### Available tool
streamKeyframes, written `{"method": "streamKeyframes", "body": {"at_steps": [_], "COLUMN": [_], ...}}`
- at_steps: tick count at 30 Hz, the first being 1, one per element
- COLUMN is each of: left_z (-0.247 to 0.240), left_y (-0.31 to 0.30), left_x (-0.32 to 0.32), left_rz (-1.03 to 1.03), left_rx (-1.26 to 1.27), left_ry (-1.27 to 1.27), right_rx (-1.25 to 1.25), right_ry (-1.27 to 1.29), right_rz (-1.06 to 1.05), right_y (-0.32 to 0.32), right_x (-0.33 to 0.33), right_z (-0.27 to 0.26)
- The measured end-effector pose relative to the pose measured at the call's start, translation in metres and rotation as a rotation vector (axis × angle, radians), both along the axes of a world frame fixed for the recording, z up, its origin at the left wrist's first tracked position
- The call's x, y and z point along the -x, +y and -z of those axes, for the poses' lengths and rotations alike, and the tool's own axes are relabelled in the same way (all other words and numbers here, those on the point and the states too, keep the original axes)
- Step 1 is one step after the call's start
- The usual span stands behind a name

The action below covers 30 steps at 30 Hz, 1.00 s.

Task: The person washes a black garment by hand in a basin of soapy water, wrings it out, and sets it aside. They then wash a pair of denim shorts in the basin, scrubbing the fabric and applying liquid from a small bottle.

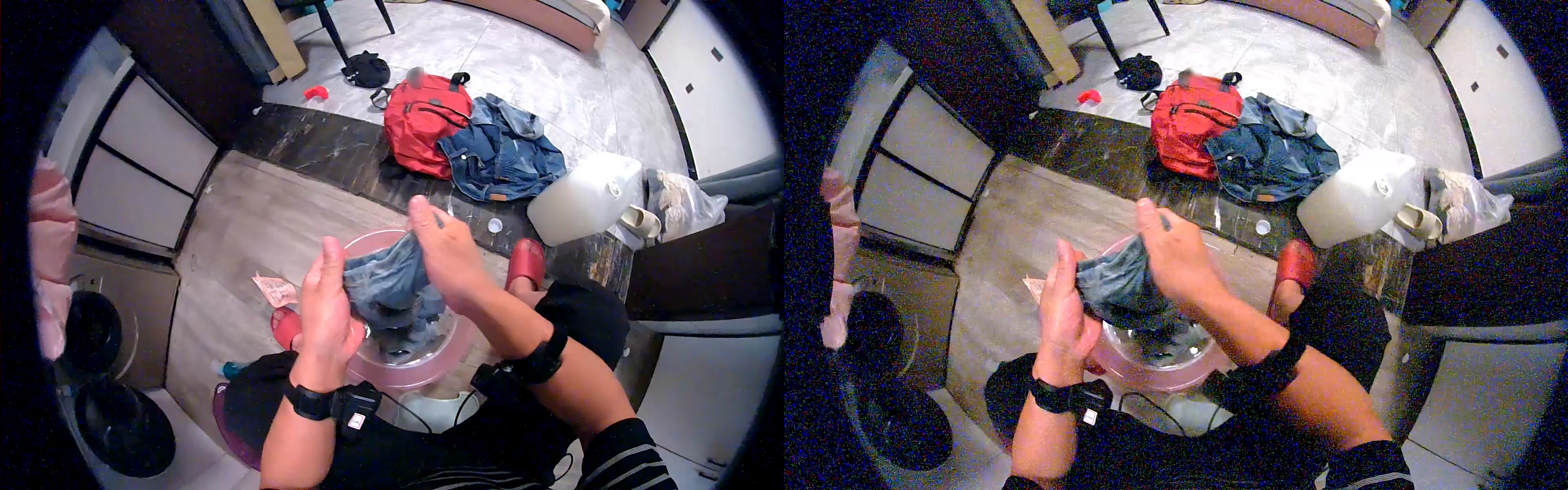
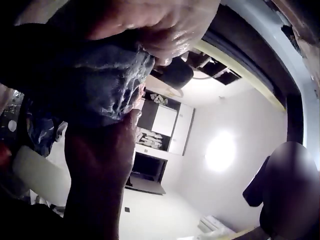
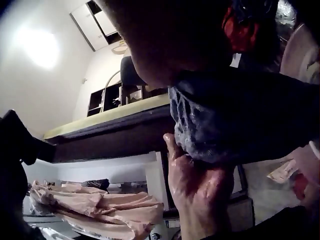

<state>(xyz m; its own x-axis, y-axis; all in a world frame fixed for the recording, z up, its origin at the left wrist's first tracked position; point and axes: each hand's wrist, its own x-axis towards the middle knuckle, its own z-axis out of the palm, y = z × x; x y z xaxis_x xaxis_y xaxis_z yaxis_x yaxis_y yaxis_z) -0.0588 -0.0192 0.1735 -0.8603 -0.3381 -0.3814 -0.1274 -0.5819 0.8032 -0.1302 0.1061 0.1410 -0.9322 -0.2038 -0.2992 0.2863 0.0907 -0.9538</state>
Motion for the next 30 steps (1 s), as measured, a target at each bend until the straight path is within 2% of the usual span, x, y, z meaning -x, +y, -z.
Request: {"method": "streamKeyframes", "body": {"at_steps": [1,3,12,15,17,20,24,30], "left_z": [0.001,0.003,0.022,0.017,0.025,0.031,0.019,0.019], "left_y": [-0.002,-0.001,-0.009,-0.006,-0.009,-0.010,-0.010,-0.014], "left_x": [-0.002,-0.004,-0.014,-0.016,-0.018,-0.016,-0.013,-0.014], "left_rz": [0.053,0.074,0.164,0.182,0.218,0.157,0.121,0.080], "left_rx": [-0.015,0.018,-0.002,0.035,0.085,0.073,-0.008,-0.138], "left_ry": [0.089,0.092,0.076,0.063,0.069,0.072,0.089,0.093], "right_rx": [0.078,0.249,0.367,0.298,0.303,0.376,0.332,0.314], "right_ry": [-0.016,-0.136,-0.220,-0.226,-0.241,-0.277,-0.215,-0.269], "right_rz": [0.027,0.062,0.087,0.067,0.054,0.041,0.025,-0.083], "right_y": [0.002,0.004,0.008,0.009,0.008,0.006,0.002,0.006], "right_x": [0.002,0.001,-0.001,-0.001,-0.001,-0.005,-0.001,-0.009], "right_z": [0.002,-0.011,-0.023,-0.021,-0.022,-0.030,-0.016,-0.017]}}
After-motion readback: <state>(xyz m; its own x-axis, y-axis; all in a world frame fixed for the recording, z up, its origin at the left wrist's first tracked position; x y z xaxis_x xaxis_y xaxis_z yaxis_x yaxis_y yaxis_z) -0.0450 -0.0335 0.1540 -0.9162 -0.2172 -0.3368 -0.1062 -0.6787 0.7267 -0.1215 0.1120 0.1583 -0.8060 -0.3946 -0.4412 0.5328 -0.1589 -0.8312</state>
